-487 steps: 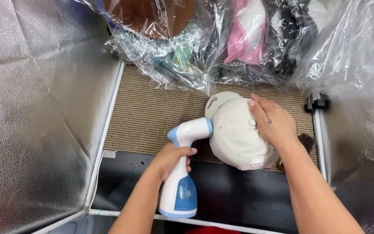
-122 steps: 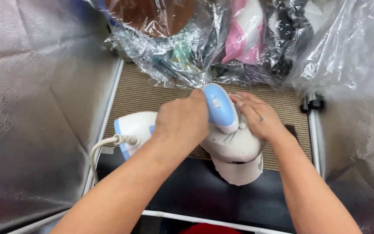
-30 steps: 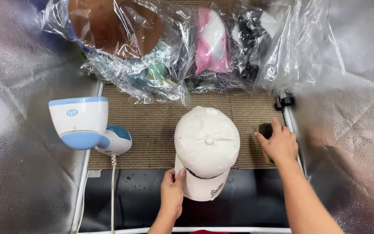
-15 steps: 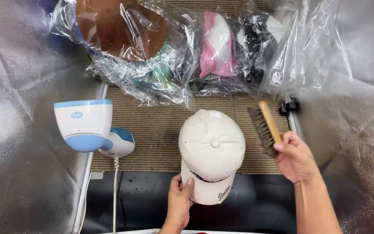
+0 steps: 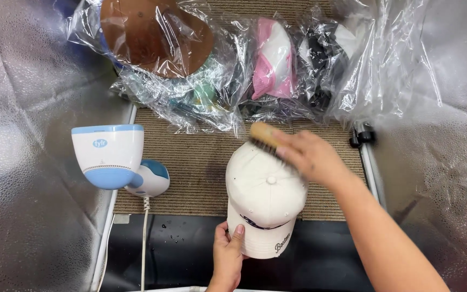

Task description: Brushing and steaming a white baseball cap to clean and finish it for packaging.

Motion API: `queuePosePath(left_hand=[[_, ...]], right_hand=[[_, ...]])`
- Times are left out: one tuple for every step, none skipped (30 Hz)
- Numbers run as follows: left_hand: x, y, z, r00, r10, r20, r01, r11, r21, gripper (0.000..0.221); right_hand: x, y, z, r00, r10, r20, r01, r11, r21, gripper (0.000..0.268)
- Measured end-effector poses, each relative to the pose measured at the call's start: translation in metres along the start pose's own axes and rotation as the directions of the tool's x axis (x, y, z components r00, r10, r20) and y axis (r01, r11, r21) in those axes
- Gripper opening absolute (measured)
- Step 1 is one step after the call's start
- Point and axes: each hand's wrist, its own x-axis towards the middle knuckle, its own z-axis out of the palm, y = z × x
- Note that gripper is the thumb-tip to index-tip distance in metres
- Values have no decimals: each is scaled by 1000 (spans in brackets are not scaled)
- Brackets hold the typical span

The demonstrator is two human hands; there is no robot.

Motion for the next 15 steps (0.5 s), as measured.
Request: queuePosePath(left_hand=[[1, 0, 1, 1000, 1, 0, -1, 1000, -3, 37], [1, -1, 1, 1000, 7, 2, -7, 1000, 11, 37], [-2, -2, -1, 1000, 8, -4, -7, 1000, 29, 37], [-9, 0, -1, 1000, 3, -10, -3, 1000, 29, 37], [-12, 5, 4, 999, -7, -41, 10, 997, 76, 40], [-15, 12, 8, 997, -15, -73, 23, 992, 123, 42], [-8, 13, 10, 997, 4, -75, 5, 994, 108, 42], [-1, 14, 11, 999, 10, -49, -4, 992, 127, 45], [-5, 9, 3, 999, -13, -34, 18, 986, 163, 47], [-7, 2, -2, 999, -23, -47, 31, 986, 164, 47], [-3, -1, -1, 999, -10, -38, 14, 994, 105, 44], [0, -4, -1, 1000, 2, -29, -1, 999, 46, 42], [-2, -2, 3, 1000, -5, -20, 6, 999, 53, 42], [-4, 1, 5, 1000, -10, -17, 11, 999, 33, 40], [-8, 3, 6, 1000, -8, -29, 8, 1000, -1, 38]], right_hand=[[15, 14, 3, 1000, -3, 0, 3, 1000, -3, 63], [30, 28, 6, 999, 32, 1, -31, 989, -143, 58], [43, 41, 12, 998, 69, 4, -65, 959, -277, 54], [36, 38, 20, 998, 69, 12, -63, 959, -276, 54], [32, 37, 24, 984, -82, -161, 56, 985, -164, 52], [29, 35, 27, 916, -207, -343, 192, 978, -76, 50], [10, 18, 19, 909, -229, -348, 214, 973, -83, 50], [-10, 2, 11, 869, -381, -316, 376, 923, -77, 44], [-42, -13, 11, 822, -500, -272, 508, 860, -45, 39], [-42, -16, 16, 828, -496, -262, 506, 862, -32, 39], [-39, -17, 17, 827, -531, -183, 521, 847, -101, 39], [-37, -18, 18, 824, -557, -101, 538, 826, -166, 40], [-23, -12, 12, 831, -546, -105, 526, 834, -168, 40], [-11, -6, 7, 865, -463, -195, 423, 881, -212, 40], [6, -3, 2, 875, -395, -279, 333, 911, -243, 41]])
